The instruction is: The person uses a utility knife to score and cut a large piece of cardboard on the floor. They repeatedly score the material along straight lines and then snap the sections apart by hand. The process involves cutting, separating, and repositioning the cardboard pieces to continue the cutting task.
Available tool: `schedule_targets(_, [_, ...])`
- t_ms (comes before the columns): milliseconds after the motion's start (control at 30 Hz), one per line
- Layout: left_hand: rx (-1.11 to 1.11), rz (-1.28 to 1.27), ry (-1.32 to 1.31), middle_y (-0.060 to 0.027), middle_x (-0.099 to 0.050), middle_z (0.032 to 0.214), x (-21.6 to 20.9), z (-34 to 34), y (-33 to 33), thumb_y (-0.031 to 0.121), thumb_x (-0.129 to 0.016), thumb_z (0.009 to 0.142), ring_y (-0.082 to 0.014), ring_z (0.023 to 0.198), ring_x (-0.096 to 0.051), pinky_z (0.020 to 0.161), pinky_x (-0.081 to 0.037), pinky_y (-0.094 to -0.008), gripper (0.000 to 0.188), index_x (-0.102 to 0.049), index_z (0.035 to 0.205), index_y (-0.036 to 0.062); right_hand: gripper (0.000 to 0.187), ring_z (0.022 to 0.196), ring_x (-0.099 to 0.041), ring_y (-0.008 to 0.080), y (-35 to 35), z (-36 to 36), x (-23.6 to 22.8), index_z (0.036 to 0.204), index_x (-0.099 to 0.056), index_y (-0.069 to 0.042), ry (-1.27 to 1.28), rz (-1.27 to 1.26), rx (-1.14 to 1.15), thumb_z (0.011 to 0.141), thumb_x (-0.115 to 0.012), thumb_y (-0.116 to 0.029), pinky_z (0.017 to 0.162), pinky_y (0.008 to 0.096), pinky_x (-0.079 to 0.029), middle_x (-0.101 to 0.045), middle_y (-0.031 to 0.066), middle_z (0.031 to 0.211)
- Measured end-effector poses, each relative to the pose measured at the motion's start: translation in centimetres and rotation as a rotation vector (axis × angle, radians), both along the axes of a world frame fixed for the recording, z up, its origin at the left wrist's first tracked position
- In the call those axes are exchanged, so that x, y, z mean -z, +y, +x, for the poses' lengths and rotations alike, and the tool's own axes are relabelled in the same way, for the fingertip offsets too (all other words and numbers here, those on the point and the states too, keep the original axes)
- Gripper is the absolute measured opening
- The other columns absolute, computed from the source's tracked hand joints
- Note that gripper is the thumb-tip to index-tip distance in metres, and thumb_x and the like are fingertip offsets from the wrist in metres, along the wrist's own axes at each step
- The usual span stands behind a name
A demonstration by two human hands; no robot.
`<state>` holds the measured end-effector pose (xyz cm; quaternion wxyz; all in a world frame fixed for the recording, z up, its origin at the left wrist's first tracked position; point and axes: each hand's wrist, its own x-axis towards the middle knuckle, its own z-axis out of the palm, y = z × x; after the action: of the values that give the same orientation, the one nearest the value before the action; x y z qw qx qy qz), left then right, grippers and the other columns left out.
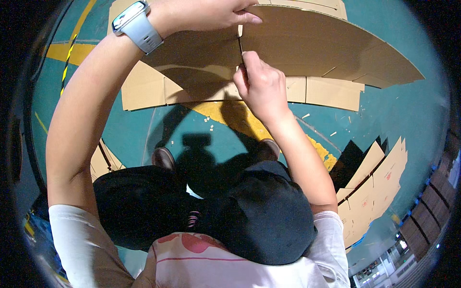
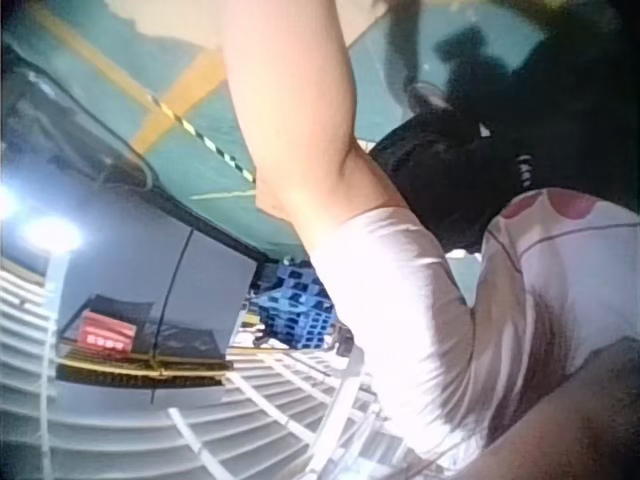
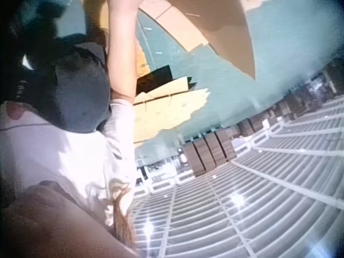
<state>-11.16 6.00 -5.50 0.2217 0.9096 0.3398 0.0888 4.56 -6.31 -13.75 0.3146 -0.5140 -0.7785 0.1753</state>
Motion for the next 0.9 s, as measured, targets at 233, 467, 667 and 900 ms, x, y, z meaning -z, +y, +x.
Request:
schedule_targets(233, [-0.041, -0.016, 0.031, -0.0228, -0.064, 0.074, 0.6, 0.5, 0.5, 0.025, -0.062, 0.088, -0.0379, 0.071, -0.063, 0.068, -0.049, -0.0446, 0.026, -0.067, 0.083, -0.0004, 0.014, 0.059, -0.062, 0.0337, -2.0, 1.2, -0.3, 0.087, -0.050, -0.004, -0.065, -0.043, -0.046, 0.080, -0.062, -0.007, 0.055, 0.0432, -0.049, -0.058, 0.0160, 0.063])
schedule_targets(467, [-0.016, 0.021, 0.048, -0.0227, -0.064, 0.076, 0.1, 0.7, 0.1, 0.027, -0.061, 0.088, -0.0374, 0.071, -0.063, 0.069, -0.049, -0.0445, 0.028, -0.067, 0.082, -0.0006, 0.015, 0.060, -0.062, 0.0332, 0.9, 1.4, -1.2, 0.085, -0.047, -0.004, -0.090, 0.057, -0.031, 0.081, -0.062, -0.008, 0.055, 0.0419, -0.050, -0.059, 0.0146, 0.066])
schedule_targets(667, [-0.040, 0.028, 0.054, -0.0229, -0.064, 0.075, -0.7, 0.1, -0.4, 0.025, -0.062, 0.087, -0.0375, 0.070, -0.063, 0.068, -0.049, -0.0444, 0.028, -0.067, 0.083, -0.0012, 0.018, 0.059, -0.062, 0.0322, 2.3, 0.3, -1.2, 0.083, -0.045, -0.005, -0.100, 0.112, -0.034, 0.079, -0.063, -0.009, 0.053, 0.0414, -0.049, -0.059, 0.0129, 0.065])
schedule_targets(900, [-0.036, 0.041, 0.047, -0.0245, -0.063, 0.075, 0.2, 0.5, 0.0, 0.025, -0.062, 0.087, -0.0376, 0.069, -0.063, 0.067, -0.050, -0.0440, 0.030, -0.067, 0.082, -0.0043, 0.018, 0.062, -0.063, 0.0322, 1.1, 0.5, -0.4, 0.085, -0.046, -0.005, -0.084, 0.058, 0.006, 0.080, -0.063, -0.009, 0.055, 0.0418, -0.050, -0.059, 0.0134, 0.066])
